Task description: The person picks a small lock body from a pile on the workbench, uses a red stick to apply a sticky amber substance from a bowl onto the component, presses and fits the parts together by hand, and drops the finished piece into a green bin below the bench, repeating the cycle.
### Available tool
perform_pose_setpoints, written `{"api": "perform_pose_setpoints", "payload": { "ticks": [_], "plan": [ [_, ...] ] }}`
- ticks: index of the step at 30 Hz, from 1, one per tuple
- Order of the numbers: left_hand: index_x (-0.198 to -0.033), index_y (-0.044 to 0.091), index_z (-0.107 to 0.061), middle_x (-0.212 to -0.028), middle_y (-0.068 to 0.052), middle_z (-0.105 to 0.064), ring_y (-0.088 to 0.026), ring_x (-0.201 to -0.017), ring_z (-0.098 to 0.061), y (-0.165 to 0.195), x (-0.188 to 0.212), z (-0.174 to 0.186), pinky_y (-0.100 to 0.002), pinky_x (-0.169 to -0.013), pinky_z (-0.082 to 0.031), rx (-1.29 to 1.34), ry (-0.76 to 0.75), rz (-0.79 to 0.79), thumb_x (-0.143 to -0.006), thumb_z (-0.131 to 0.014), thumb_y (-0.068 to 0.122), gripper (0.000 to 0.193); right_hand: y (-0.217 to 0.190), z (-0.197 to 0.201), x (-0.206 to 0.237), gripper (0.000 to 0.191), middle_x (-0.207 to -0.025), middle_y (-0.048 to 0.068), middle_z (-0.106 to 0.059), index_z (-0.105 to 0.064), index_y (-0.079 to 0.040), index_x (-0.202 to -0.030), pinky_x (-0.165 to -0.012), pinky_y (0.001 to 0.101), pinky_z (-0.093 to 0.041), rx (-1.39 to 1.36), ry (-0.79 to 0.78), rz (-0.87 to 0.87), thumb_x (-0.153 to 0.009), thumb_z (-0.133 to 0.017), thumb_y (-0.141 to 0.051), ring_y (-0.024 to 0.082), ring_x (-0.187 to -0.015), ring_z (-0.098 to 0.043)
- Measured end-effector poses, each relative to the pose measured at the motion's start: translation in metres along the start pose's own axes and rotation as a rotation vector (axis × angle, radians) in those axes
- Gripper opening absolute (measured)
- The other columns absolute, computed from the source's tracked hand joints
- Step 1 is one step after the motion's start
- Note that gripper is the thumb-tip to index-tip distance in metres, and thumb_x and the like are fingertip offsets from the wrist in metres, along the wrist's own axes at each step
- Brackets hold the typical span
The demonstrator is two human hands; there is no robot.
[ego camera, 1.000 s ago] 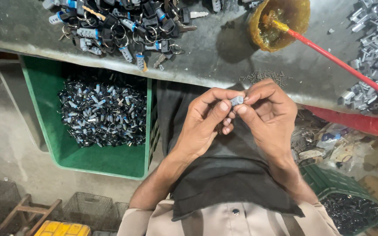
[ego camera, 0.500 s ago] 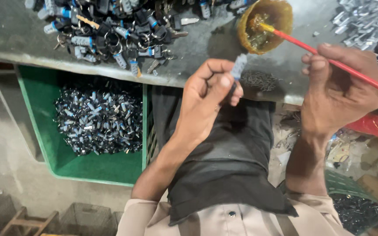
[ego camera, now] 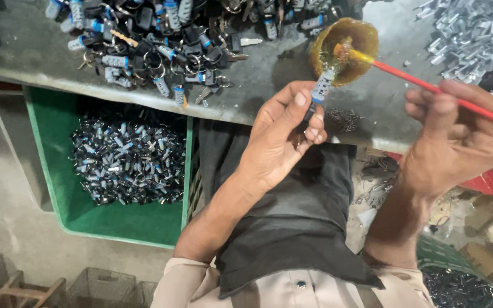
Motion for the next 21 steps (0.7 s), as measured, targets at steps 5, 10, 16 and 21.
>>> {"api": "perform_pose_setpoints", "payload": {
  "ticks": [5, 10, 16, 21],
  "plan": [
    [-0.125, 0.004, -0.065, -0.096, -0.004, -0.064, -0.012, -0.086, -0.06, 0.06, 0.048, -0.02, -0.029, -0.079, -0.051, -0.424, -0.123, 0.004, -0.109, -0.063, 0.025, 0.027, -0.022, -0.003, -0.004, 0.017, -0.105, 0.011, -0.074, -0.073, 0.001, -0.117, -0.084, 0.0293, -0.056, 0.411, -0.399, -0.163, -0.102, -0.068, -0.005, 0.019, -0.093, -0.071],
    [-0.098, 0.016, -0.076, -0.113, -0.015, -0.071, -0.036, -0.107, -0.066, 0.138, 0.125, -0.001, -0.047, -0.084, -0.051, -2.785, 0.273, 0.077, -0.082, -0.073, 0.021, 0.017, -0.015, -0.024, 0.029, 0.026, -0.101, 0.008, -0.072, -0.076, -0.012, -0.12, -0.075, 0.0311, -0.054, 0.509, -0.596, -0.133, -0.094, -0.079, -0.011, 0.019, -0.085, -0.068],
    [-0.124, 0.004, -0.061, -0.108, -0.014, -0.065, -0.033, -0.099, -0.063, 0.131, 0.09, -0.002, -0.046, -0.083, -0.05, -2.3, 0.835, -0.38, -0.109, -0.07, 0.025, 0.027, 0.005, -0.045, 0.05, 0.037, -0.101, 0.004, -0.063, -0.076, -0.017, -0.127, -0.074, 0.0365, -0.051, 0.59, -0.586, 0.09, -0.091, -0.086, -0.017, 0.022, -0.087, -0.058],
    [-0.109, 0.006, -0.057, -0.11, -0.014, -0.056, -0.037, -0.101, -0.057, 0.09, 0.038, 0.02, -0.048, -0.085, -0.048, -2.355, 0.734, -0.568, -0.1, -0.075, 0.016, 0.023, 0.011, -0.05, 0.058, 0.041, -0.1, 0.002, -0.062, -0.076, -0.019, -0.129, -0.071, 0.0354, -0.048, 0.648, -0.556, 0.163, -0.09, -0.088, -0.016, 0.022, -0.087, -0.054]
  ]
}}
Point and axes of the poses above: each hand's wrist, its own x-axis away from the middle knuckle, its own z-axis out of the back of the hand, y = z × x, the point moved 1 cm from there along -x, towards the middle knuckle
